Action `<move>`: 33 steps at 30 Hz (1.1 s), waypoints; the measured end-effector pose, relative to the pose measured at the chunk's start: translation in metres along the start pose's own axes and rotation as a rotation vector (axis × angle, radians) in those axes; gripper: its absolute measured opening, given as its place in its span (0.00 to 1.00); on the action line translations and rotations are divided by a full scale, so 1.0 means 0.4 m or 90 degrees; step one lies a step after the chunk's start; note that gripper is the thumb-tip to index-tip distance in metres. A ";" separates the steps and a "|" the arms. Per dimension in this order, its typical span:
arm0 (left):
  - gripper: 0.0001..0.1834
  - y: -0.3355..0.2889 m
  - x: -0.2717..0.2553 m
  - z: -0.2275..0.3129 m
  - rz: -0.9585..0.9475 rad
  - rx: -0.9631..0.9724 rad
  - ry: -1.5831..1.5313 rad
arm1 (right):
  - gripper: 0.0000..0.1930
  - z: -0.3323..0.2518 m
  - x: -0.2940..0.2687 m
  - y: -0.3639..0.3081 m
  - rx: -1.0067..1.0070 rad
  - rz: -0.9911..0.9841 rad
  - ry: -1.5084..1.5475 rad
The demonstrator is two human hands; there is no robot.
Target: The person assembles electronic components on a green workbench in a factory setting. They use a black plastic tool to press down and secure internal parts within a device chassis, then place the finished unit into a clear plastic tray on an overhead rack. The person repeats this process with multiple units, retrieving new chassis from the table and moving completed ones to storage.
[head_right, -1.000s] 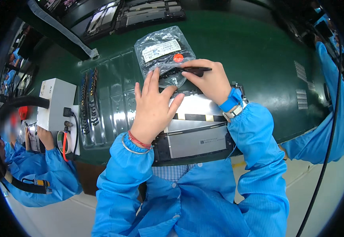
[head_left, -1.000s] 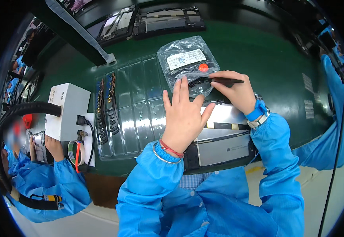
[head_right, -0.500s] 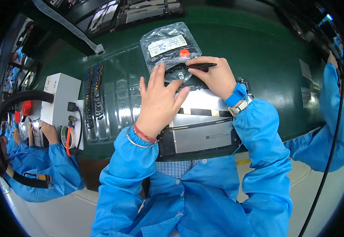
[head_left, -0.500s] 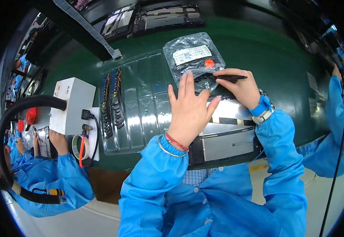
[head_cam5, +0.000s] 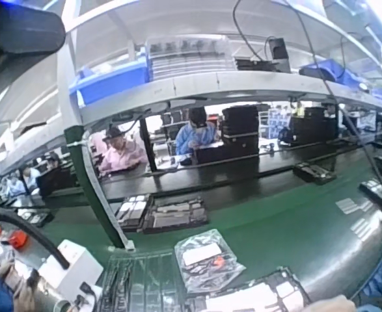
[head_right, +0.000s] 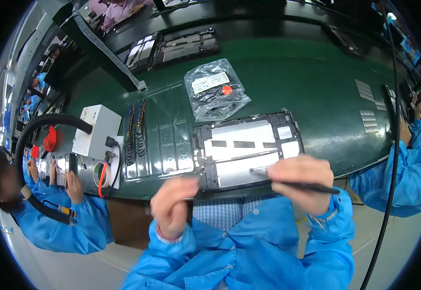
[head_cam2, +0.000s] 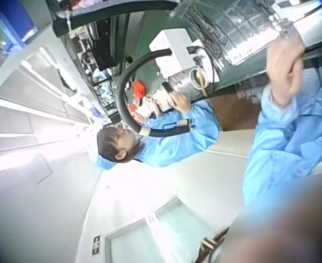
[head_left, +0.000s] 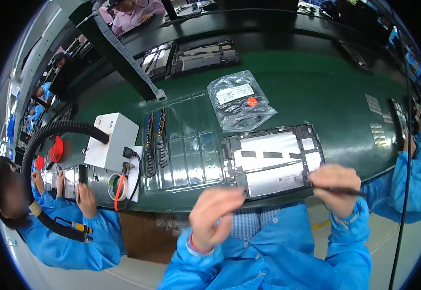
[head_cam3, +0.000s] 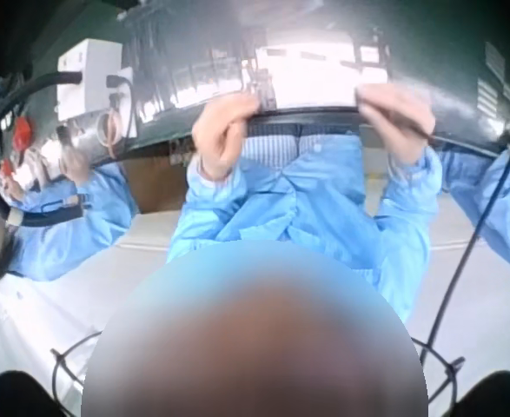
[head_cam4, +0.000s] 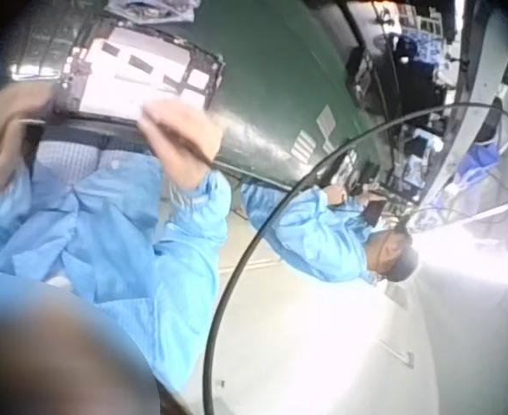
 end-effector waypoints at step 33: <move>0.11 -0.520 -0.371 -0.083 0.761 -0.259 -0.477 | 0.11 -0.195 0.836 -0.142 0.461 -0.398 0.850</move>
Point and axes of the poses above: each hand's wrist, its own y-axis towards the middle knuckle, its own x-axis out of the palm, z = x × y, the point moved 8 cm from there along y, towards the middle knuckle, and after that the axes turned 8 degrees about -y, right-handed, at the moved point
